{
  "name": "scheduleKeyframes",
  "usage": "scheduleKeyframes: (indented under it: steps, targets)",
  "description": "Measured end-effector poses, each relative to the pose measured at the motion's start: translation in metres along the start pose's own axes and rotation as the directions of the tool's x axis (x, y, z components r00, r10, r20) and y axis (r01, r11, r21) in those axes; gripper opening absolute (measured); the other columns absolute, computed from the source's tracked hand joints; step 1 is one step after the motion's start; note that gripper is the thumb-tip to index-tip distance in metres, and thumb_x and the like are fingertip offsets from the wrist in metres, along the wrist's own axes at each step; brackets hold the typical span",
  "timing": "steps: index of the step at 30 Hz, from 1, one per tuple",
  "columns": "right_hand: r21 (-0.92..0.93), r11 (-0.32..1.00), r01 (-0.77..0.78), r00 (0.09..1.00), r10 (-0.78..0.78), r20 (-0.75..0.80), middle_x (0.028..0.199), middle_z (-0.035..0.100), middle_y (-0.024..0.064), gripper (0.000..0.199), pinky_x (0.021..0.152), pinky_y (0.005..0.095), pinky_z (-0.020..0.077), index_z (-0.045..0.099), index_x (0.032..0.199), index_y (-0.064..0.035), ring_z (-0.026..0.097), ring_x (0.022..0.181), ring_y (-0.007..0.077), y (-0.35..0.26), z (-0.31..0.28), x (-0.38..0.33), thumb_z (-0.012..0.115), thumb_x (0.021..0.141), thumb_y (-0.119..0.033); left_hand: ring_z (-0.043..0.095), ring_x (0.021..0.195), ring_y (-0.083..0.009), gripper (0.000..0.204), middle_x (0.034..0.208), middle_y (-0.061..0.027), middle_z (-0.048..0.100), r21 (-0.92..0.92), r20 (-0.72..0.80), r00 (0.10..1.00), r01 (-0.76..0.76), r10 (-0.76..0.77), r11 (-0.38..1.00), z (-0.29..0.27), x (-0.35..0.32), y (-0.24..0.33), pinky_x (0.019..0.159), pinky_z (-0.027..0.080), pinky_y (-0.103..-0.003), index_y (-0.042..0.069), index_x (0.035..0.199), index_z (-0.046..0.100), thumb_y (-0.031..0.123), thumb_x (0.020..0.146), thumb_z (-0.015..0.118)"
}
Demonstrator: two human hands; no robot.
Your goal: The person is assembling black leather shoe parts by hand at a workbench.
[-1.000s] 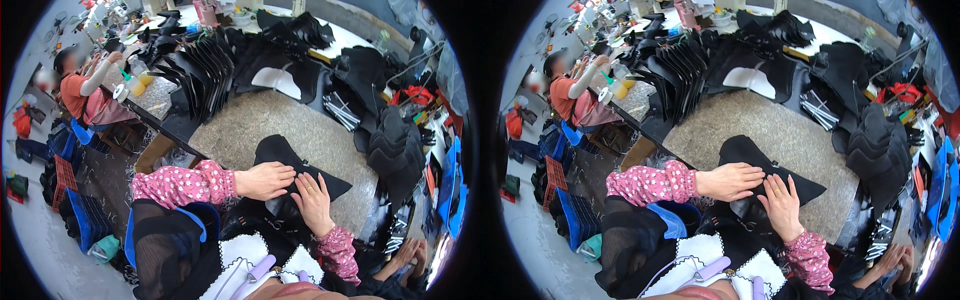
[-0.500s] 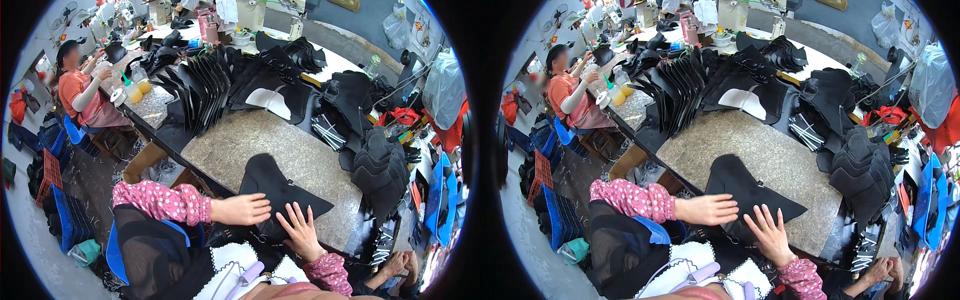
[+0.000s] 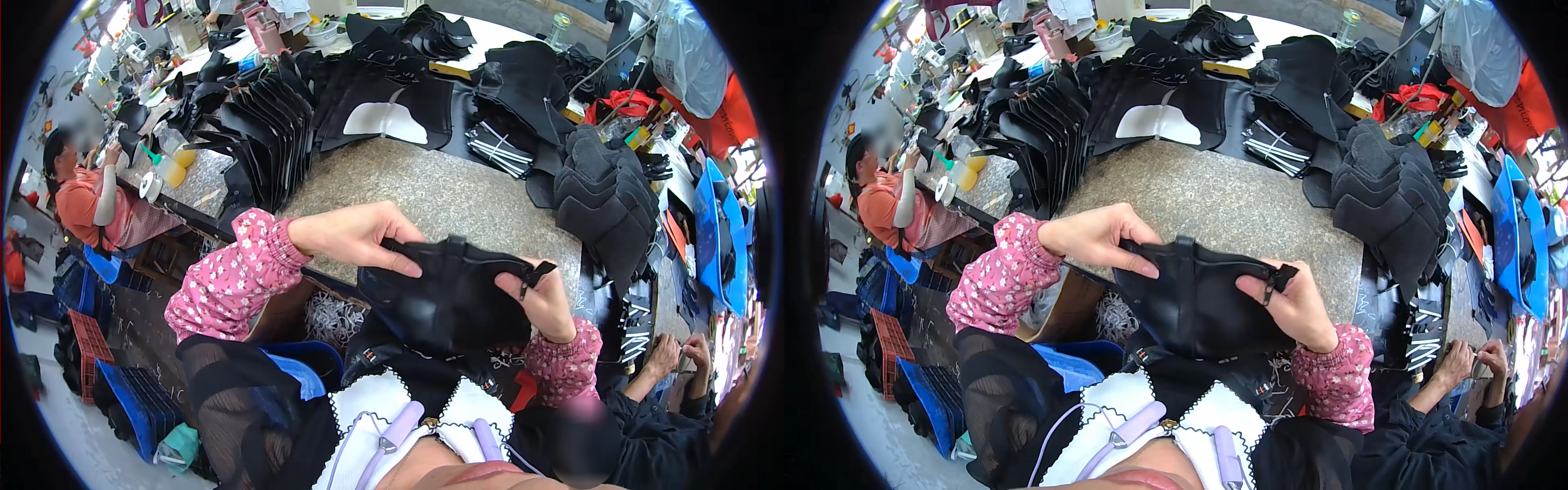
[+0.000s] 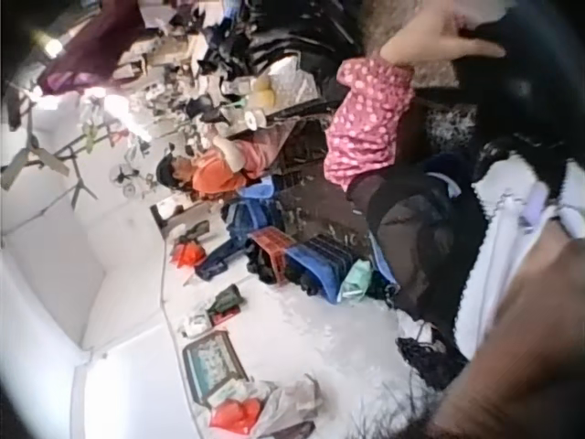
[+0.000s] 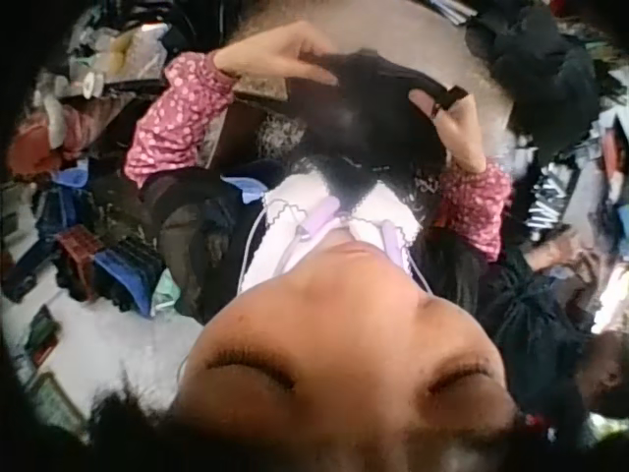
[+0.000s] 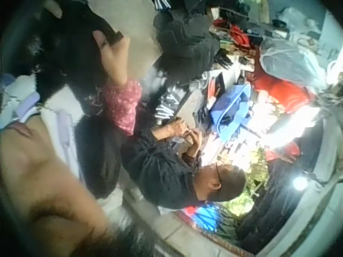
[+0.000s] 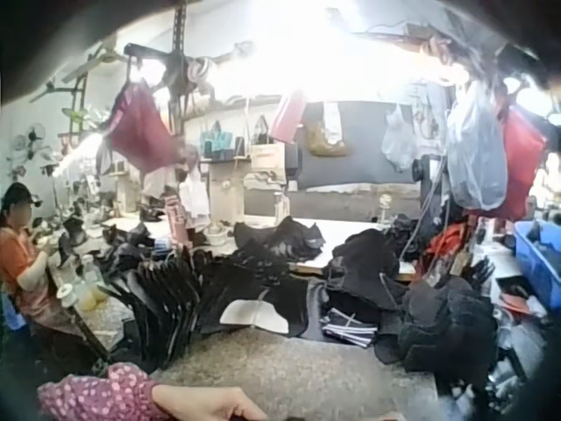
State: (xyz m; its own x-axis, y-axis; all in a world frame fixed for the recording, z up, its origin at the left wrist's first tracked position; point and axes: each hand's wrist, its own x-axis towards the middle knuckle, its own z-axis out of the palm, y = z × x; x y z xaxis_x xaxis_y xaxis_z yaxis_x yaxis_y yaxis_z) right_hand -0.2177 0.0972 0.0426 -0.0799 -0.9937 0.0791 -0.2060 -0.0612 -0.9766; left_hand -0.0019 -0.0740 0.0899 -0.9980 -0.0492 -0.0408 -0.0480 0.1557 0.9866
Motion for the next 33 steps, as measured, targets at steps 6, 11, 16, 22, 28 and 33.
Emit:
scheduleKeyframes:
  steps: [6,11,16,22,28,33]
  targets:
    - [0.125,0.99,-0.057,0.995,0.046,0.088,0.076,0.063,-0.0015,0.016,0.062,0.022,0.0451,0.064,0.097,0.005,0.052,0.07,0.004,0.009,0.01,0.01,0.063,0.086,-0.007,0.053,0.06,-0.007,0.024,0.072,-0.0104,0.065,0.557,0.119,0.992,-0.024,-0.051,0.83,-0.001,0.027,-0.001,0.056,0.044,-0.026,-0.004,0.093,0.064,0.015,0.079,0.071]
    - [0.239,0.963,-0.126,0.991,0.13,-0.004,0.074,0.064,-0.0004,0.013,0.061,0.0213,0.0468,0.065,0.089,0.0062,0.056,0.067,0.0056,0.013,0.012,-0.012,0.064,0.084,-0.006,0.052,0.065,-0.0027,0.019,0.072,-0.0071,0.066,0.254,-0.01,0.997,-0.073,0.078,0.964,0.023,0.014,-0.013,0.058,0.044,-0.024,-0.003,0.094,0.064,0.011,0.082,0.068]
    - [-0.099,0.977,0.187,0.978,-0.195,-0.077,0.075,0.068,0.0106,0.016,0.059,0.0226,0.0476,0.068,0.091,0.0028,0.062,0.062,0.011,-0.009,0.025,-0.021,0.069,0.075,0.002,0.056,0.051,-0.0223,0.019,0.067,-0.0169,0.061,0.422,0.009,0.982,-0.175,0.189,0.89,0.034,0.009,-0.01,0.051,0.042,-0.031,-0.001,0.092,0.065,0.013,0.08,0.068]
    - [-0.282,0.89,0.358,0.925,-0.378,-0.019,0.075,0.067,0.0138,0.019,0.051,0.0238,0.0461,0.069,0.089,-0.0003,0.065,0.058,0.0185,-0.017,0.02,-0.029,0.068,0.071,0.005,0.052,0.051,-0.0304,0.016,0.063,-0.0176,0.056,0.49,0.045,0.979,-0.195,0.199,0.85,0.039,0.002,0.002,0.047,0.04,-0.033,0.0,0.088,0.064,0.015,0.082,0.066]
    - [-0.193,0.94,0.28,0.95,-0.3,-0.083,0.073,0.069,0.0125,0.018,0.053,0.0229,0.0476,0.071,0.083,0.0,0.065,0.06,0.0145,-0.014,0.011,-0.034,0.076,0.065,0.002,0.055,0.055,-0.0322,0.016,0.069,-0.0186,0.059,0.444,0.112,0.974,-0.225,0.195,0.867,0.041,-0.012,0.007,0.049,0.042,-0.034,-0.003,0.096,0.063,0.009,0.085,0.061]
    - [0.218,0.951,0.217,0.934,-0.268,0.236,0.086,0.069,0.012,0.018,0.062,0.0248,0.0489,0.069,0.085,0.0028,0.064,0.07,0.0111,0.015,0.001,-0.02,0.076,0.069,-0.002,0.05,0.051,-0.0342,0.016,0.059,-0.0176,0.052,0.4,0.149,0.919,-0.394,0.365,0.828,0.036,-0.007,0.0,0.048,0.039,-0.037,-0.002,0.082,0.059,0.014,0.086,0.06]
